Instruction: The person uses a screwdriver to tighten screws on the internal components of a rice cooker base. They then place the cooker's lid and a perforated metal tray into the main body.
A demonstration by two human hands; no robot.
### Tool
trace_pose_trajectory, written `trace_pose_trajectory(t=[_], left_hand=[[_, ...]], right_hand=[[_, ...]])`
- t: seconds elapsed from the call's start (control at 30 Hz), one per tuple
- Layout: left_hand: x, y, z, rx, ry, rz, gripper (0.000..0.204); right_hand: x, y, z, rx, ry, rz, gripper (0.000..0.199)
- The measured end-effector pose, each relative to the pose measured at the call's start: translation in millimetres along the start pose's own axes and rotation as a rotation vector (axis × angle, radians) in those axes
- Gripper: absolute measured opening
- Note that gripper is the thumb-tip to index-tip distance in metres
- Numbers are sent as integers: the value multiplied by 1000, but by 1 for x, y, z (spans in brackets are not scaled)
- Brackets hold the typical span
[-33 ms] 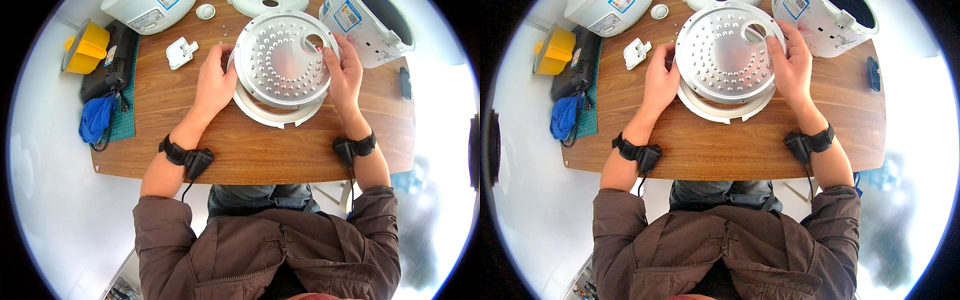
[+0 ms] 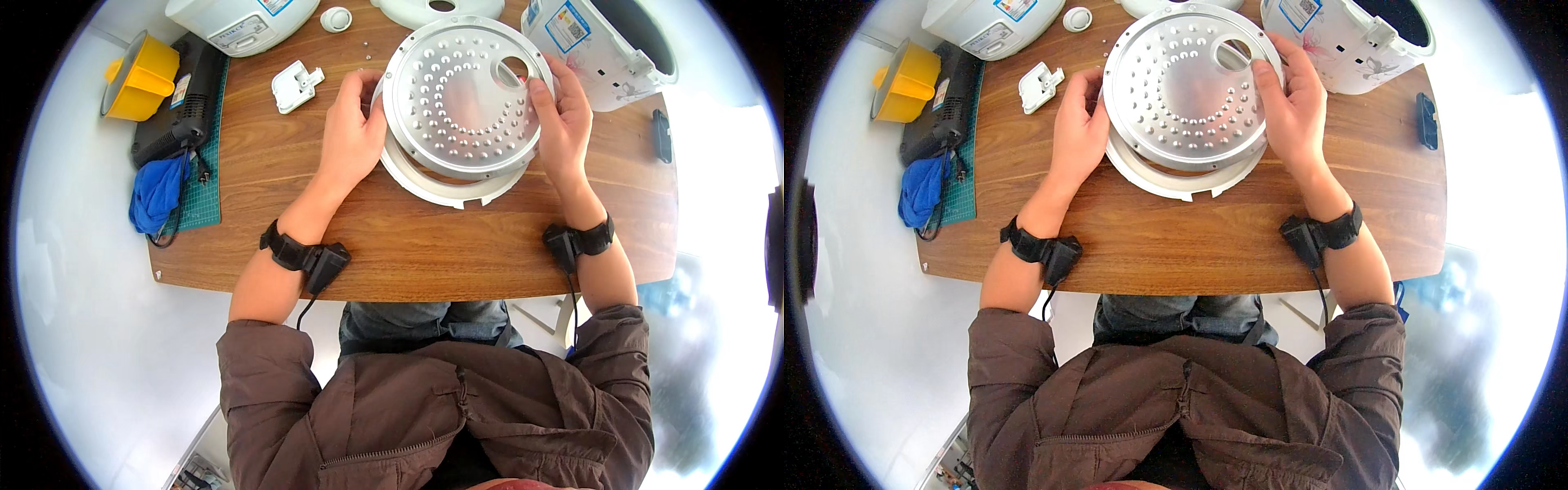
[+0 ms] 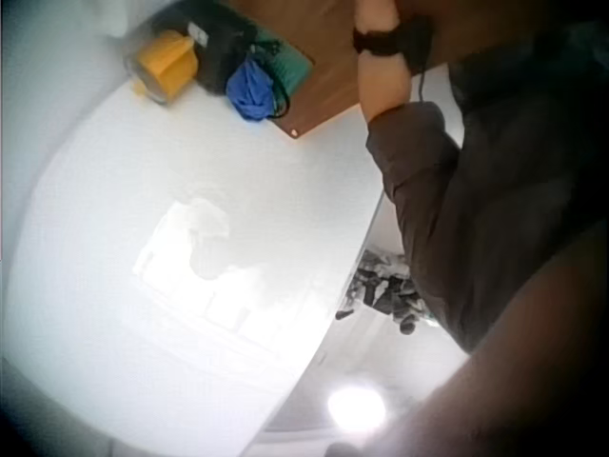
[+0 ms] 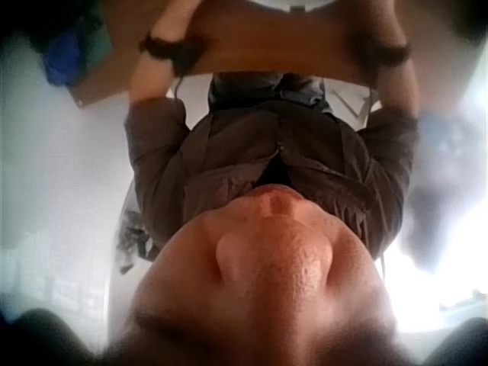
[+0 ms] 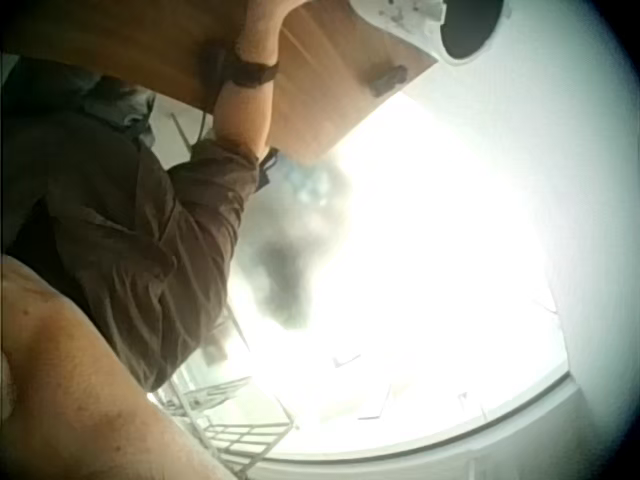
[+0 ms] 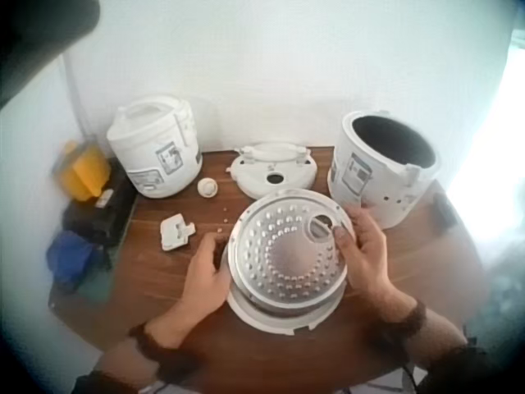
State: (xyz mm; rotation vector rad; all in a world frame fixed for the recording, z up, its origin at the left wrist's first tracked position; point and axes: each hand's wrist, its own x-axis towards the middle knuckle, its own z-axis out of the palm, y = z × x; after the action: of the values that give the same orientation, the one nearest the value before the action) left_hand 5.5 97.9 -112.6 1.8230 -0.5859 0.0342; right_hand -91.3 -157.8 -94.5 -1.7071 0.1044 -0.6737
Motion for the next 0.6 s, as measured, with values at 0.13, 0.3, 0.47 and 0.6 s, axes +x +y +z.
trace_pose_trajectory(t=[0.13, 0.3, 0.47, 0.6], left_hand=[[0, -1, -1, -288, -8, 9, 29], [1, 4, -3, -527, -2, -168, 36], [0, 17, -3, -644, 24, -255, 40], [1, 7, -3, -617, 65, -212, 40]], right_hand=[[1, -1, -1, -9, -8, 4, 36], [3, 6, 1, -139, 60, -87, 33], [1, -1, -1, -87, 87, -34, 32], [-6, -11, 4, -119, 60, 10, 30]])
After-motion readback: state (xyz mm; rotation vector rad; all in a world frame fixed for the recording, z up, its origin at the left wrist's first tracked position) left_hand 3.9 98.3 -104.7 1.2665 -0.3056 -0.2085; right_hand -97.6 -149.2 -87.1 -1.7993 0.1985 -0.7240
